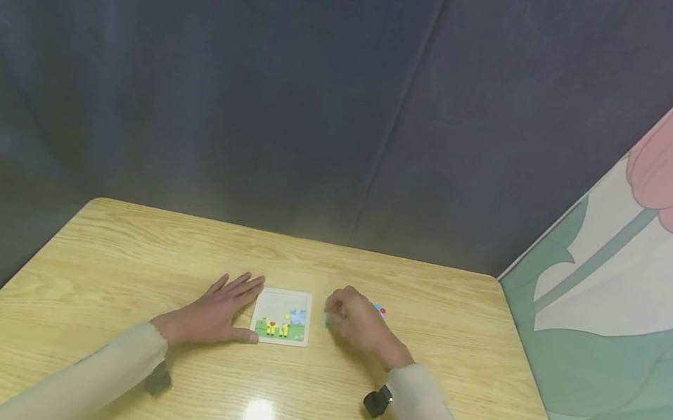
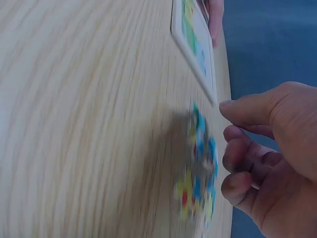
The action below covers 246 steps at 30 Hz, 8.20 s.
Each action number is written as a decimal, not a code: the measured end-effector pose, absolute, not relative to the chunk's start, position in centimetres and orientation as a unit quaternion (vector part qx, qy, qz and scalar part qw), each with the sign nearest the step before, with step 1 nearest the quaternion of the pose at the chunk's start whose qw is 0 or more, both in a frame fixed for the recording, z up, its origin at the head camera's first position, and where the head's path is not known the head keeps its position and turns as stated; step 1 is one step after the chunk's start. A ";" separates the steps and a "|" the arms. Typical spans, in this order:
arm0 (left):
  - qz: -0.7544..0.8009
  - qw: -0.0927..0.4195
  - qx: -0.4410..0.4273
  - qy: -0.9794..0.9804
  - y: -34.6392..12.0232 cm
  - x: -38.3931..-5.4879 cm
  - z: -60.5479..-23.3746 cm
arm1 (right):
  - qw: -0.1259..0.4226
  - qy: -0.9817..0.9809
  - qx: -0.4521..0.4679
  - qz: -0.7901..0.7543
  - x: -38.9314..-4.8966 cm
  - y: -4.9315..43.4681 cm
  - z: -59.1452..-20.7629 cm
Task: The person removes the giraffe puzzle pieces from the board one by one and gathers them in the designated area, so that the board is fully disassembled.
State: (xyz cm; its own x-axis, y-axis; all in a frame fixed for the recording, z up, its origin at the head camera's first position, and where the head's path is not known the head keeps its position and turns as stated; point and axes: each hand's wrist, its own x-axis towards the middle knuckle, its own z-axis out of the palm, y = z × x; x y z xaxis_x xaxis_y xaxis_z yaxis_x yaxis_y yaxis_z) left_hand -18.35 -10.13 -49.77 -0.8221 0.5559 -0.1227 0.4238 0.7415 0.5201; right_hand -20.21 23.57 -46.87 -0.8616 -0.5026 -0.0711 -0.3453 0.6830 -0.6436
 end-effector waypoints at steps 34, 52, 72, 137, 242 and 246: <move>0.266 0.121 0.271 0.917 -10.3 -18.5 -50.3 | 0.160 0.920 -0.273 -0.233 -20.1 17.9 -46.0; 0.245 0.141 0.264 0.922 -10.0 -18.2 -49.3 | 0.161 0.907 -0.302 -0.244 -20.2 18.6 -46.3; 0.244 0.142 0.264 0.922 -10.1 -18.2 -49.4 | 0.162 0.891 -0.254 -0.340 -20.0 22.9 -45.0; 0.244 0.143 0.266 0.922 -10.2 -18.4 -49.6 | 0.111 0.931 -0.173 -0.301 -18.8 33.2 -47.3; 0.223 0.127 0.275 0.927 -10.2 -18.5 -49.9 | 0.185 0.847 -0.295 -0.401 -18.4 14.9 -48.8; 0.228 0.129 0.273 0.926 -10.2 -18.4 -49.8 | 0.185 0.846 -0.288 -0.408 -18.3 14.9 -48.6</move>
